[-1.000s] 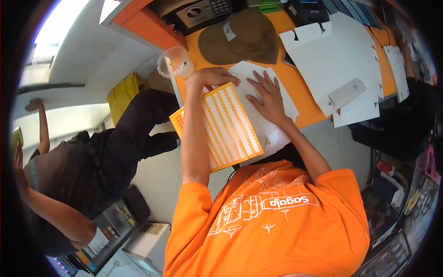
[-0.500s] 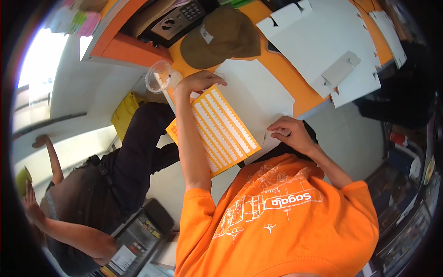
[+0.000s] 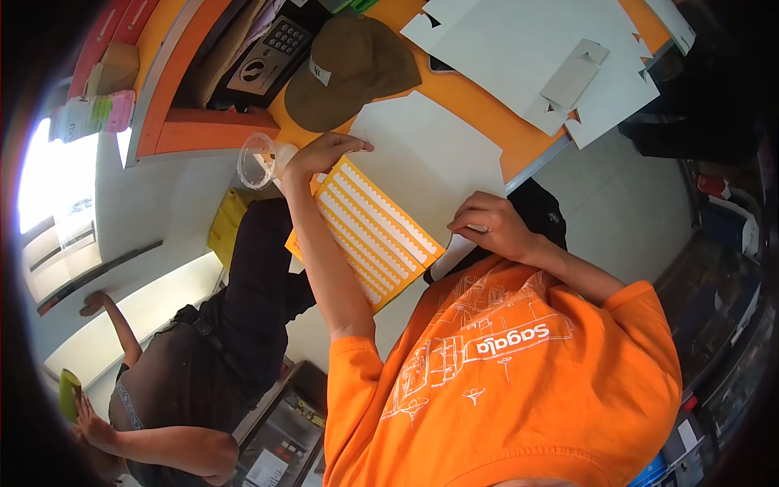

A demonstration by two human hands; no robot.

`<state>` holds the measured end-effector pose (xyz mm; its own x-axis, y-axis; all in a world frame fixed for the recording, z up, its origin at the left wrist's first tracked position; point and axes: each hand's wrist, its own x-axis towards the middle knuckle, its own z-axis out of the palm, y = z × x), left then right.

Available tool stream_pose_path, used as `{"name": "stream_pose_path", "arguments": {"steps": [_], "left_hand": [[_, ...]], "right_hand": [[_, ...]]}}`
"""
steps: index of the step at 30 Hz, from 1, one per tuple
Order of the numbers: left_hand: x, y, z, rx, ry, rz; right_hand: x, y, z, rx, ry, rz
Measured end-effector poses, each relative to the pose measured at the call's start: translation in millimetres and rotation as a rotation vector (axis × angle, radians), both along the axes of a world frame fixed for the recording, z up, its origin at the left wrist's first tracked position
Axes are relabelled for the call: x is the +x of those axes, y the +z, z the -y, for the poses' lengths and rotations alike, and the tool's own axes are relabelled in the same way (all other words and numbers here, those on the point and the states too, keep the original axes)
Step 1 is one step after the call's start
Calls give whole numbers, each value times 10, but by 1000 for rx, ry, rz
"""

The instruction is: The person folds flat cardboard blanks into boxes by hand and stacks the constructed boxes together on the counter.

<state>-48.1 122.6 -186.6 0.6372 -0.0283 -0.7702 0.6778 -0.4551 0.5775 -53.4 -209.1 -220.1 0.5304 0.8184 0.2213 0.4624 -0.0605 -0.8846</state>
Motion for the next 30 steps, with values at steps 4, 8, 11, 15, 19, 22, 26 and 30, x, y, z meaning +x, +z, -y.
{"name": "stream_pose_path", "arguments": {"steps": [4,8,11,15,19,22,26,30], "left_hand": [[3,2,-1,-24,7,-14],[-41,28,22,11,5,30],[-27,71,7,-36,22,-19],[-89,316,-15,-201,129,-62],[-186,304,-66,-485,-173,253],[-152,286,-37,-267,-256,188],[-106,365,7,-276,-256,65],[-103,323,-12,-266,-295,120]], "right_hand": [[17,49,-1,-14,25,23],[112,112,15,-141,123,23],[228,159,38,-253,138,21],[376,207,31,-324,198,16],[367,223,-25,-316,290,-27],[259,110,-75,-278,263,-33],[167,88,-95,-241,196,-2],[166,83,-109,-231,181,-36]]}}
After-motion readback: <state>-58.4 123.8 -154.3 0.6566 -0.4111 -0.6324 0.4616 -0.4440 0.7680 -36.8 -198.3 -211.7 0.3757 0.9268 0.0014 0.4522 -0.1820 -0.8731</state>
